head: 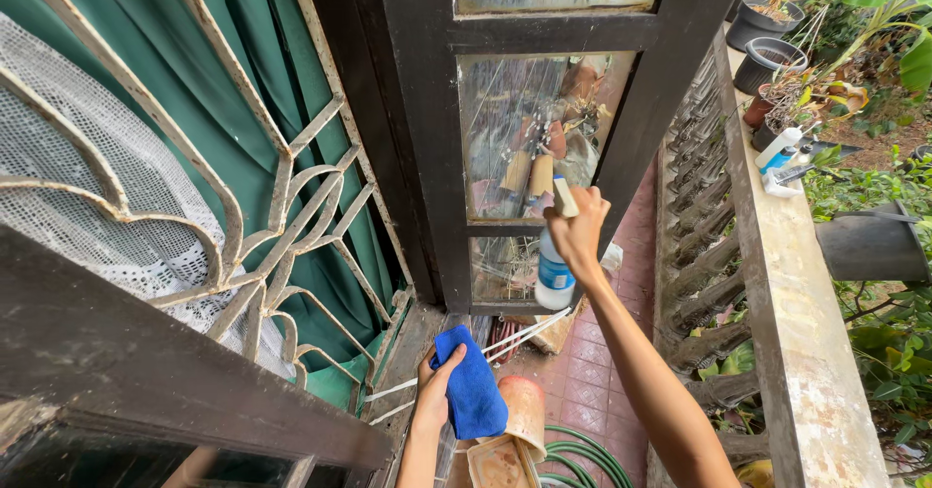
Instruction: The person sprays a cleaning solution onto a window pane and then wipes the glass with a blue cloth. They repeat this process on different sections of the window, moving the cloth to different sides to continue cleaning.
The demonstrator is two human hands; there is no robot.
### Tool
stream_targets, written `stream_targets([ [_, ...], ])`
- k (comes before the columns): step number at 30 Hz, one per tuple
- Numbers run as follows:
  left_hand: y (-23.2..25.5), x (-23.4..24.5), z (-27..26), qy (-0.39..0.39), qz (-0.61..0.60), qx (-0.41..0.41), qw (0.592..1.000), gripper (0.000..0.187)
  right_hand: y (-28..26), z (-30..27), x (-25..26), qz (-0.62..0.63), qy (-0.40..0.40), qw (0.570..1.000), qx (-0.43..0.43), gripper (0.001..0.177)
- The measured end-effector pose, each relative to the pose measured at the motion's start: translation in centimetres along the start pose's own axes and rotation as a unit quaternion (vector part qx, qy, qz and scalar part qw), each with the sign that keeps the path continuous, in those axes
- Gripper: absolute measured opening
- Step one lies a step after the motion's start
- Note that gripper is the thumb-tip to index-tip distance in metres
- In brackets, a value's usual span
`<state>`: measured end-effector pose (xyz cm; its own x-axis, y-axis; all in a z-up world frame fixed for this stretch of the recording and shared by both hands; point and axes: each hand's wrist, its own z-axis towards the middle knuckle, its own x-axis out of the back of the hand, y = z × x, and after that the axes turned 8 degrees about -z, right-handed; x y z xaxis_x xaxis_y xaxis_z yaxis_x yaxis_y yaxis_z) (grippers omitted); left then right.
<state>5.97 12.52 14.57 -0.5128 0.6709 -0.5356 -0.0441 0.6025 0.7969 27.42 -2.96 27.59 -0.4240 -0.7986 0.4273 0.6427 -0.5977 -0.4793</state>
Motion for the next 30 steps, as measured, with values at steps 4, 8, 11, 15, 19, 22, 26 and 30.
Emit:
stream_targets([
  [4,-0.2,0.3,-0.2,0.009,-0.005,0.012,1.000,0.023,1.7,-1.3,-0.4,-0.030,-0.038,0.997,-0.052,0.012],
  [8,-0.4,0.3,-0.1,0.006,-0.007,0.017,1.000,0.024,1.2,-2.1,-0.2,-0.006,-0.007,0.999,-0.034,0.012],
  [11,-0.3,0.3,-0.3,0.004,-0.002,0.017,1.000,0.024,0.8,-2.6,-0.2,0.005,0.009,1.000,-0.012,0.013],
  [15,-0.4,0.3,-0.2,-0.001,-0.001,0.012,1.000,0.024,1.2,-3.3,-0.8,-0.026,-0.076,0.995,-0.051,0.013],
  [19,-0.7,0.3,-0.2,-0.001,-0.004,0.008,1.000,0.024,0.7,-3.3,-0.6,-0.001,-0.098,0.995,-0.018,0.015],
  [22,-0.8,0.3,0.0,0.000,-0.004,0.004,1.000,0.024,0.1,-2.5,0.6,0.002,-0.102,0.995,-0.007,0.020],
  [26,-0.6,-0.1,0.0,0.009,-0.006,0.009,1.000,0.023,-0.5,0.5,3.0,-0.006,-0.111,0.994,0.017,0.020],
  [30,1.5,-2.0,0.6,-0.004,-0.011,-0.034,0.999,0.022,-2.8,7.0,6.8,-0.033,-0.088,0.986,0.136,0.026],
])
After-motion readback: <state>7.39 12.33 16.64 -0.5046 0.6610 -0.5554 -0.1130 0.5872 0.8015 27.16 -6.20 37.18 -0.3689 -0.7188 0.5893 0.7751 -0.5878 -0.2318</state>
